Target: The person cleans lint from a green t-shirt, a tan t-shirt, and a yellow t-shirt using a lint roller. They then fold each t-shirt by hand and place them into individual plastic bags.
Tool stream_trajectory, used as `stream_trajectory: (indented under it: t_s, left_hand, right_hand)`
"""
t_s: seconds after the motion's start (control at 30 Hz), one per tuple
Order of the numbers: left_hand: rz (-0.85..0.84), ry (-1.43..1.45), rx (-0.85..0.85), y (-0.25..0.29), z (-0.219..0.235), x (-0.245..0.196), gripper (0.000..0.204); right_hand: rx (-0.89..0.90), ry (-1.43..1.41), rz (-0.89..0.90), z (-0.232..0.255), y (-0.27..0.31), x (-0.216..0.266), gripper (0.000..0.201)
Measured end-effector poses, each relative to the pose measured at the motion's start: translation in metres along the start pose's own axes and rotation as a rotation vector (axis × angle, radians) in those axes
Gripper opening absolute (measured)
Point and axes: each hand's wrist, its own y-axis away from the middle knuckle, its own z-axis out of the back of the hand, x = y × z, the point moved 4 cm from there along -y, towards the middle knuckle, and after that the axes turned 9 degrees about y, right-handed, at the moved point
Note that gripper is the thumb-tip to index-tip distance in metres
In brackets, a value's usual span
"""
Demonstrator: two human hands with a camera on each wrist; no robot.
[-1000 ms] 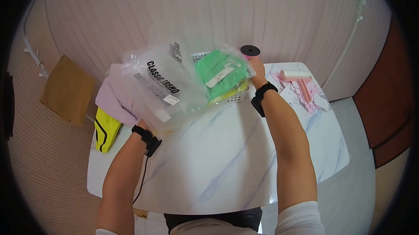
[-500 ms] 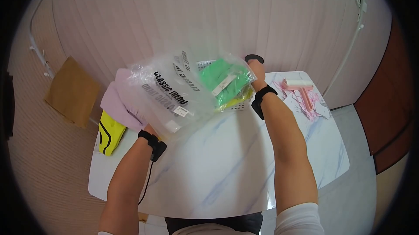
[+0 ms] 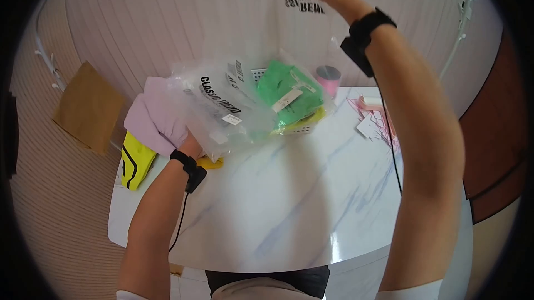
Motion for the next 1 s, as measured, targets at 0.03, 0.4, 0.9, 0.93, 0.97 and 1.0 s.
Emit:
stream_trajectory:
  t_s: [0.03,0.4,0.9,0.93,0.97,1.0]
  left_hand:
    - [-0.006,-0.011,0.002,-0.002,0.001,0.001,0.052]
    - [0.041,-0.964,-0.128,-0.019,-0.016,-0.098,0.058]
    - [0.163,-1.051,0.295,-0.020,-0.182,-0.141,0.079]
    - [0.201,-1.075,0.383,-0.020,-0.186,-0.140,0.078]
    - [0.240,-1.099,0.474,-0.020,-0.188,-0.138,0.077]
    - [0.250,-1.076,0.462,-0.017,-0.188,-0.140,0.078]
  right_hand:
    - [-0.004,-0.017,-0.009,0.012,-0.006,0.011,0.018]
    - [-0.469,-0.223,-0.161,0.170,-0.018,0.106,0.021]
    - [-0.592,-0.711,-0.481,0.197,-0.031,0.071,0.019]
    - [-0.584,-0.742,-0.511,0.189,-0.026,0.069,0.017]
    - [-0.580,-0.774,-0.547,0.179,-0.021,0.066,0.016]
    - [-0.574,-0.804,-0.587,0.166,-0.015,0.062,0.015]
